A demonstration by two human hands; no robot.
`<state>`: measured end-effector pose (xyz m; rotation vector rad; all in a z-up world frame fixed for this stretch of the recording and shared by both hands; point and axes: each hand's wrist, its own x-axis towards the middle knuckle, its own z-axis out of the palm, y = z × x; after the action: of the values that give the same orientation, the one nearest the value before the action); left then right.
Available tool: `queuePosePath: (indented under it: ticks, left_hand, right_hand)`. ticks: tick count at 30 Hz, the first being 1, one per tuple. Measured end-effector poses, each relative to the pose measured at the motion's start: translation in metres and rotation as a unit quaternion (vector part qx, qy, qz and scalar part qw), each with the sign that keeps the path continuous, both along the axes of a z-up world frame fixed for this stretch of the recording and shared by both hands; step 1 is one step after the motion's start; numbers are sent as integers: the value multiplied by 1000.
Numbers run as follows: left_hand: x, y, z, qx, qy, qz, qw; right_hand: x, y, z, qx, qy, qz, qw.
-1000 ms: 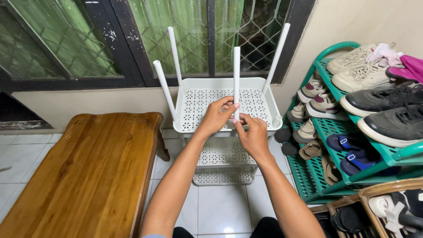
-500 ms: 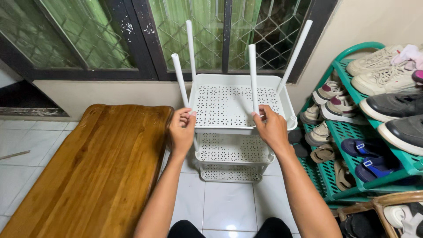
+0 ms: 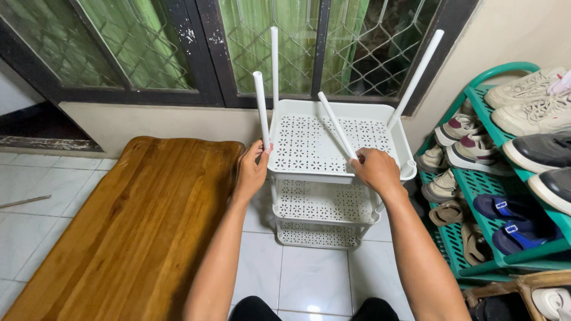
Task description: The person disassembles a white plastic three-tier storage shelf by removing the top tray and its handles, then detaching the vertical support poles from the remaining tiers. The removed parts are placed on a nearby wooden table.
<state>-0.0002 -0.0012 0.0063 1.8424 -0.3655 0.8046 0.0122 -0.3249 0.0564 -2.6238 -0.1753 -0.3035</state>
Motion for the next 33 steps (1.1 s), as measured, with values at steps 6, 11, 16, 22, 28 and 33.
queuePosePath:
  ticks: [6,11,16,22,28,33]
  left_hand:
    - [-6,-3,4,29,-28,24,999]
    - [-8,-7,18,-8,-25,54,998]
    - [1,-7,35,-57,4,-5,998]
    - [7,-18,36,-209,99,-160,960]
    - [8,-19,36,-208,166,-177,947]
    - [9,-31,38,-34,250,-115,961]
  right_hand:
    - [-6,3,-3,22,9,-16,1000]
    - [-5,4,0,32,34,-18,999]
    - [0,1,-11,20,53,-19,998]
    - [12,-5,-18,-2,72,-25,997]
    - [13,-2,-14,13,100,-33,994]
    - [13,-3,-11,17,109,-26,994]
